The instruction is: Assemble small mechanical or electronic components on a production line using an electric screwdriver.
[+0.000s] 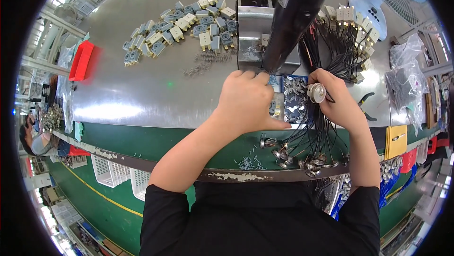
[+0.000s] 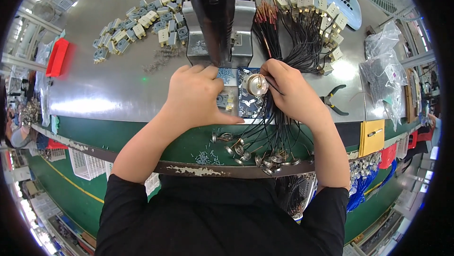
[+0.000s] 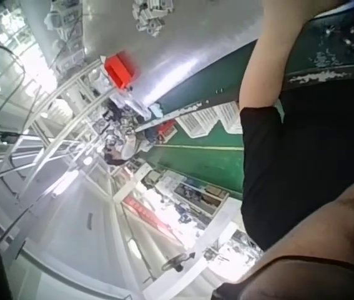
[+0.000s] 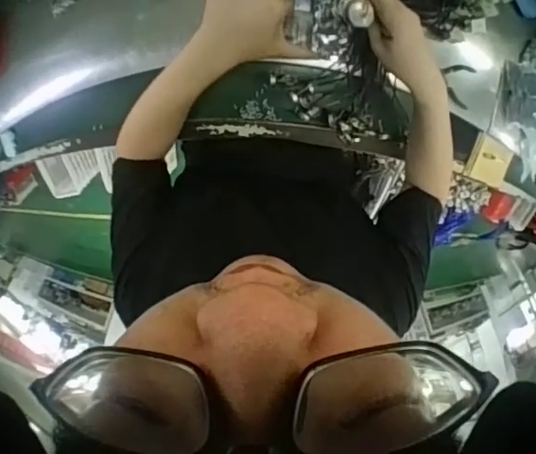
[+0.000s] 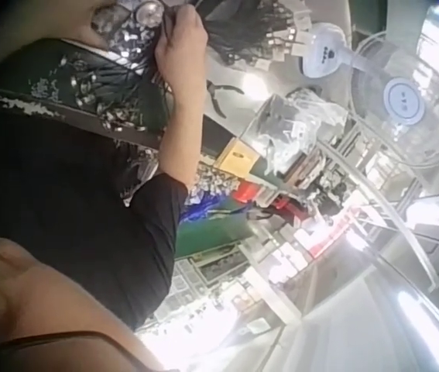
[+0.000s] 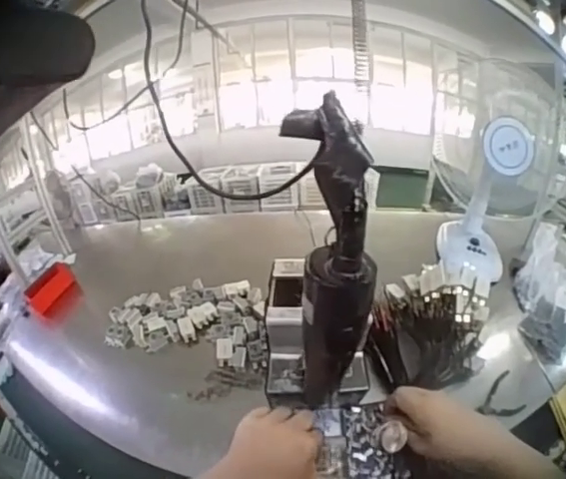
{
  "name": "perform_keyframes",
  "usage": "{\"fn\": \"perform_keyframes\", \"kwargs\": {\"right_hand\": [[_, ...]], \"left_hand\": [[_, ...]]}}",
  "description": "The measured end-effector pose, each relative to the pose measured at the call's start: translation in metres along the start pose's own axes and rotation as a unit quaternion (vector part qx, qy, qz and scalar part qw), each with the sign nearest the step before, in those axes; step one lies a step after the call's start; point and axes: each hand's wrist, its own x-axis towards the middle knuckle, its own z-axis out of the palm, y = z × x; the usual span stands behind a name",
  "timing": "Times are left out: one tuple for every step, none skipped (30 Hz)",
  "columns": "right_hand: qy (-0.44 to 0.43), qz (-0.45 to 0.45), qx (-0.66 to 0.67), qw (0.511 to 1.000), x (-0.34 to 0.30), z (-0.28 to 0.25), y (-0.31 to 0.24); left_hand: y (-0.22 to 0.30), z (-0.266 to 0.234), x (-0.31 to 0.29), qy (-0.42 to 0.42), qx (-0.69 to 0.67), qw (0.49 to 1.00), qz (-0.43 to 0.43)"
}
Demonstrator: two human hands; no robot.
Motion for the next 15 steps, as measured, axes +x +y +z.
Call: {"fn": "perform_keyframes", "kwargs": {"right_hand": [[0.001, -0.001, 0.003, 1.0, 0.0, -0.001, -0.001], [0.002, -0.003, 0.006, 1.0, 0.0, -0.001, 0.0], [0.002, 0.001, 0.006, 1.0, -0.001, -0.002, 0.001], [0.006, 0.001, 0.005, 1.0, -0.001, -0.002, 0.002], [0.01, 0.002, 0.003, 1.0, -0.002, -0.003, 0.003], [0.01, 0.003, 0.005, 1.0, -0.002, -0.002, 0.004], [0.018, -0.001, 0.008, 1.0, -0.003, -0.002, 0.003], [0.026, -0.004, 0.011, 1.0, -0.003, -0.002, 0.003], [0.024, -0.005, 0.013, 1.0, -0.002, -0.002, 0.003], [0.024, -0.017, 0.006, 1.0, -0.001, -0.001, 0.002], [0.024, -0.029, -0.001, 0.999, -0.001, -0.001, 0.002], [0.023, -0.033, -0.001, 0.999, 0.0, -0.001, 0.0], [0.026, -0.029, 0.001, 0.999, 0.0, 0.0, -0.002], [0.03, -0.027, 0.004, 0.999, 0.0, 0.0, -0.005], [0.029, -0.032, 0.006, 0.999, 0.001, 0.0, -0.006]], "left_hand": [[0.0, 0.0, 0.001, 0.0, -0.009, 1.0, -0.001], [-0.002, -0.001, 0.001, -0.002, -0.012, 1.0, 0.001], [-0.005, -0.003, 0.0, 0.01, -0.062, 0.998, 0.008], [-0.008, -0.004, -0.002, 0.023, -0.112, 0.993, 0.014], [-0.012, 0.0, -0.006, 0.022, -0.115, 0.993, 0.015], [-0.017, 0.006, -0.012, 0.039, -0.181, 0.982, 0.021], [-0.021, 0.01, -0.017, 0.057, -0.247, 0.967, 0.026], [-0.023, 0.012, -0.022, 0.056, -0.247, 0.967, 0.026], [-0.022, 0.011, -0.027, 0.038, -0.299, 0.953, -0.018], [-0.021, 0.01, -0.031, 0.021, -0.35, 0.934, -0.062], [-0.02, 0.013, -0.035, 0.022, -0.349, 0.935, -0.065], [-0.018, 0.018, -0.037, 0.031, -0.382, 0.92, -0.085], [-0.017, 0.02, -0.039, 0.041, -0.414, 0.903, -0.105], [-0.015, 0.019, -0.04, 0.044, -0.411, 0.904, -0.107], [-0.014, 0.017, -0.041, 0.021, -0.423, 0.897, -0.123]]}}
